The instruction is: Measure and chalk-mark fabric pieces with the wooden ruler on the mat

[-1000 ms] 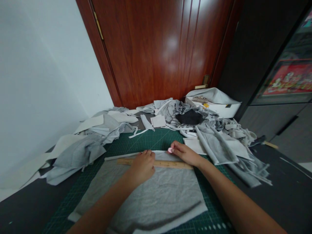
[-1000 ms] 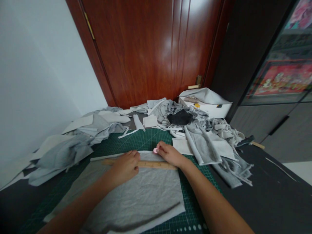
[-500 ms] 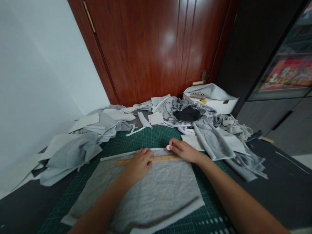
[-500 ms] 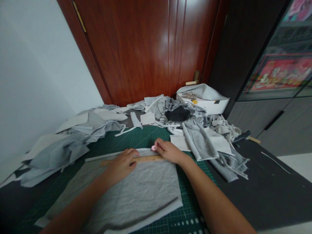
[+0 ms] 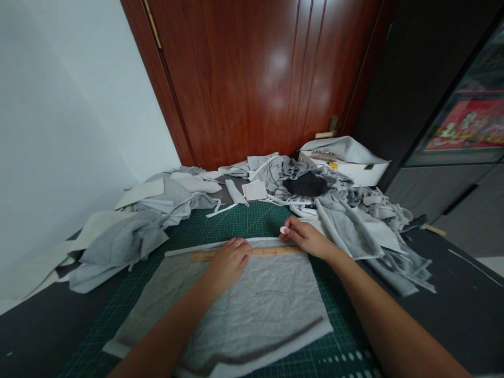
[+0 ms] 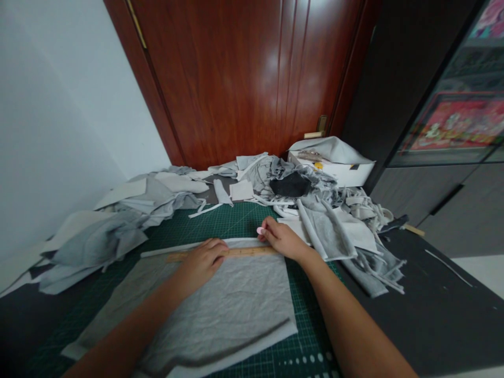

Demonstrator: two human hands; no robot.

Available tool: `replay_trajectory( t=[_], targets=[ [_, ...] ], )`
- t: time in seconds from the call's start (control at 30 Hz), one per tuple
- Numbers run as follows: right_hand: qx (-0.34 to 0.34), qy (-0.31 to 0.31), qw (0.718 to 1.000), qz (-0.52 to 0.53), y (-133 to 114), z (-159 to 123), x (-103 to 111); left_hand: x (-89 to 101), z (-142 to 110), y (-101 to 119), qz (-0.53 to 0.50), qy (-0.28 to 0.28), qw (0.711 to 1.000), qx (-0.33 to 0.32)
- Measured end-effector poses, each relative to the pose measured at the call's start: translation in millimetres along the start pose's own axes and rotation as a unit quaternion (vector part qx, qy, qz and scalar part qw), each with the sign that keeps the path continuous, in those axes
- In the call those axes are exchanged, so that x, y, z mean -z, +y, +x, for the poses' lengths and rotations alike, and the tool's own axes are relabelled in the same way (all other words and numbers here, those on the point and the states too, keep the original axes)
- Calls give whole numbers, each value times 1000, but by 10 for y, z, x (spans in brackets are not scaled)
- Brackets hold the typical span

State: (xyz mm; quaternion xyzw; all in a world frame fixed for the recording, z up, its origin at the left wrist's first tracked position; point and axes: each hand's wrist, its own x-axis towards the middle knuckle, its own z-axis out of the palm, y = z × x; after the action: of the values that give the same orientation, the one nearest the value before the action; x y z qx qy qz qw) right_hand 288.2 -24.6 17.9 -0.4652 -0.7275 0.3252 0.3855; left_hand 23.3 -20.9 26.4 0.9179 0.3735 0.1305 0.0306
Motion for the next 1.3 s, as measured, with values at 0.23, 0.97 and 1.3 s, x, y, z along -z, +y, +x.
replay_trajectory(
  t=[0.23,0.97,1.3],
  targets=[
    [-1,4,1000,7,4,4,-4,-34,0,8,7,12,1000,12],
    [1,1,1000,0,3,0,7,-19,12,16,9,5,999,37],
    [7,3,1000,-12,22,5,0,8,15,-22,2,9,997,78]
  ],
)
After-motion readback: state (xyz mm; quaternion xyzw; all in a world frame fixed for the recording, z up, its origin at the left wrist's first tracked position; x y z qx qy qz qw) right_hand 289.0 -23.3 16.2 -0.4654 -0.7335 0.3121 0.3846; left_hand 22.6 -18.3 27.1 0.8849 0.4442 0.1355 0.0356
